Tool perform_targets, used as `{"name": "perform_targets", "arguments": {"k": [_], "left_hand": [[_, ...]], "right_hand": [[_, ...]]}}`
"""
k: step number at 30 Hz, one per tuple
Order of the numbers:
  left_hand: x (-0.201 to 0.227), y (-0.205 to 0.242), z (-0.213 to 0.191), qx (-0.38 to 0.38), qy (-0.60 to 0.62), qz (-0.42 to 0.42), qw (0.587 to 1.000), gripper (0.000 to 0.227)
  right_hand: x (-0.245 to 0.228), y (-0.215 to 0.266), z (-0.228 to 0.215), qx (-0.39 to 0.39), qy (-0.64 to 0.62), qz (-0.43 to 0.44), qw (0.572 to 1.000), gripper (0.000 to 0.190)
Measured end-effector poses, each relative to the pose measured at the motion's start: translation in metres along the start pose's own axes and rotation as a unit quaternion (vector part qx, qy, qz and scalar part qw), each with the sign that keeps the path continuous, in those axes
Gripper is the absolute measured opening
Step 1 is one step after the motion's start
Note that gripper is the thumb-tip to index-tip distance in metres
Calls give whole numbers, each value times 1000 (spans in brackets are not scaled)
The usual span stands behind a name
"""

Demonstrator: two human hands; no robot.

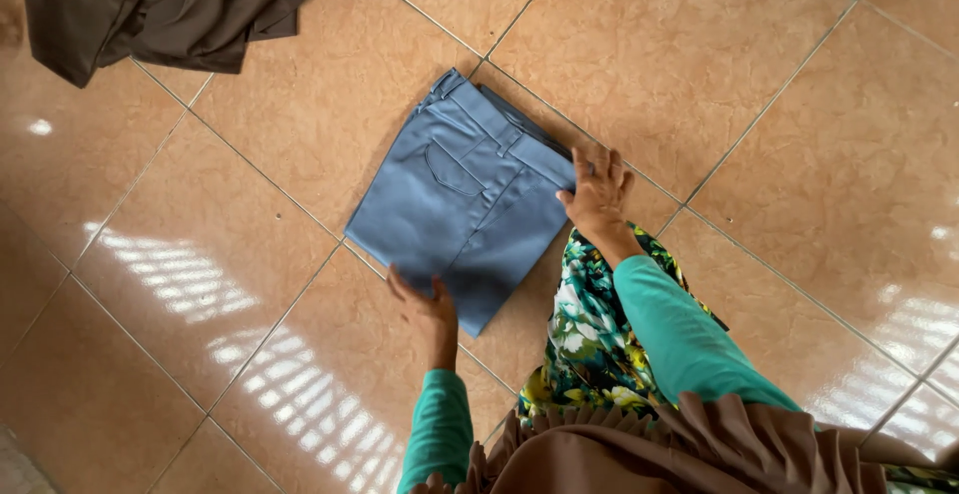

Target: Folding trousers into neat squares on the floor

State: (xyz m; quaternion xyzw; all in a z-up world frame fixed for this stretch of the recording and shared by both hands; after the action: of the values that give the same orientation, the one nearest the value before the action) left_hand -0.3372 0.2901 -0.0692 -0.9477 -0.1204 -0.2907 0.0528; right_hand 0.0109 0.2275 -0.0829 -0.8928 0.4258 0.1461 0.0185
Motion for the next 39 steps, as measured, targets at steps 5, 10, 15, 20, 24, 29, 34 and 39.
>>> {"name": "perform_targets", "arguments": {"k": [5, 10, 15, 20, 24, 29, 34, 39], "left_hand": [[80, 9, 29, 23, -69, 263, 962, 78], [144, 19, 57, -28, -81, 326, 941, 76], [199, 55, 82, -27, -54, 391, 918, 78], [225, 96, 110, -21, -44, 444, 895, 78], [225, 106, 123, -1, -45, 463, 885, 75], [235, 133, 144, 18, -25, 484, 875, 73], [271, 199, 149, -87, 28, 514, 853, 71], [295, 272, 139, -89, 32, 579, 810, 68]], "right_hand": [[-31, 20, -16, 181, 66, -226, 955, 69], [-14, 15, -13, 200, 45, -221, 953, 74], [42, 9, -26, 237, 18, -175, 955, 75], [98, 9, -25, 261, 47, -112, 958, 75], [109, 11, -29, 270, 46, -93, 957, 76], [137, 25, -46, 261, 67, -51, 962, 75], [214, 62, -75, 178, 56, 77, 979, 76], [281, 109, -89, 158, 58, 177, 970, 77]]}}
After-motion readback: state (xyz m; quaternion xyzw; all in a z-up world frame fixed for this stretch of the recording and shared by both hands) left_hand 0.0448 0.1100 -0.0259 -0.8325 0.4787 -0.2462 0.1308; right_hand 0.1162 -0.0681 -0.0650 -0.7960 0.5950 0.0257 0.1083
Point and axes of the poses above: each hand's wrist, its own y-axis away from the middle knuckle, its own z-axis out of the palm, x = y × z, the point moved 4 cm from there along -y, towards the middle knuckle, and after that the axes turned 12 degrees about x, right-handed, at the moved point
